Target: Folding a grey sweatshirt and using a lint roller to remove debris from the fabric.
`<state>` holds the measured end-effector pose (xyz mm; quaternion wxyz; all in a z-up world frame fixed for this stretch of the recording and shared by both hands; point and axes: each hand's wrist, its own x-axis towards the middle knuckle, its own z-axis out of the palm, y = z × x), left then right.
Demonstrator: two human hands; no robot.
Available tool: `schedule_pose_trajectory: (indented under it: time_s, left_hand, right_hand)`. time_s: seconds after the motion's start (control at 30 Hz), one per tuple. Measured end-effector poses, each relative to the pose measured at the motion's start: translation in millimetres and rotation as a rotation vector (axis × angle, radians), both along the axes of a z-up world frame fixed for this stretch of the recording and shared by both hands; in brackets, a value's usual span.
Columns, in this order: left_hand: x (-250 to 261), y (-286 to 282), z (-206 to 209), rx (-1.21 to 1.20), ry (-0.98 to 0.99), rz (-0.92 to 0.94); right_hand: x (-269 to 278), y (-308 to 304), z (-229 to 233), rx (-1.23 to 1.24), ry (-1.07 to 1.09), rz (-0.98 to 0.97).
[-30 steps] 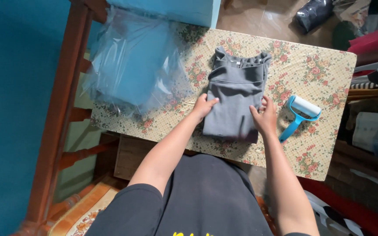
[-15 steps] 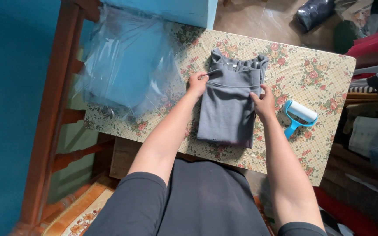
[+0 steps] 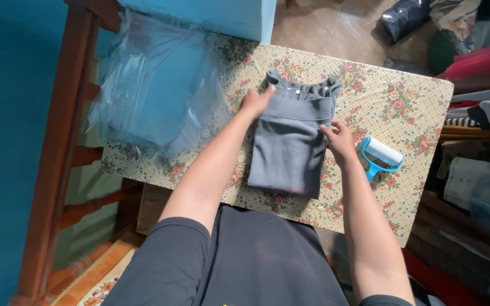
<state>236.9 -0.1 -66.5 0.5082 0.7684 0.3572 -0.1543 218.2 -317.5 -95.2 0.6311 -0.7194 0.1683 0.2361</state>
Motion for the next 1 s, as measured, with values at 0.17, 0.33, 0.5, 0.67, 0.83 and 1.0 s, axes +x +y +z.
schedule_pose_trajectory:
  time_s: [0.17,0.33,0.5,0.67,0.83,1.0]
  left_hand:
    - [4,0,-5,0.125,0.059,-0.152]
    - [28,-4,0,0.459,-0.252,-0.431]
    - [38,-7,40,0.304,-0.380,-0.173]
    - [-30,-30,76,0.380,-0.443,-0.224]
    - [-136,-75,18,1.003,-0.925,-0.638]
    - [-225,-58,3,0.774,-0.619,-0.763]
  right_hand:
    - [-2,12,28,0.021,-0.037,0.029]
    - [6,19,75,-0.017,-0.173,0.105]
    - [23,15,86,-0.173,-0.262,0.085]
    - [-7,20,73,-0.678,-0.583,0.253]
    - [-103,59,43,-0.945,-1.272,0.506]
    - [-157,10,4,-1.227,-1.103,0.613]
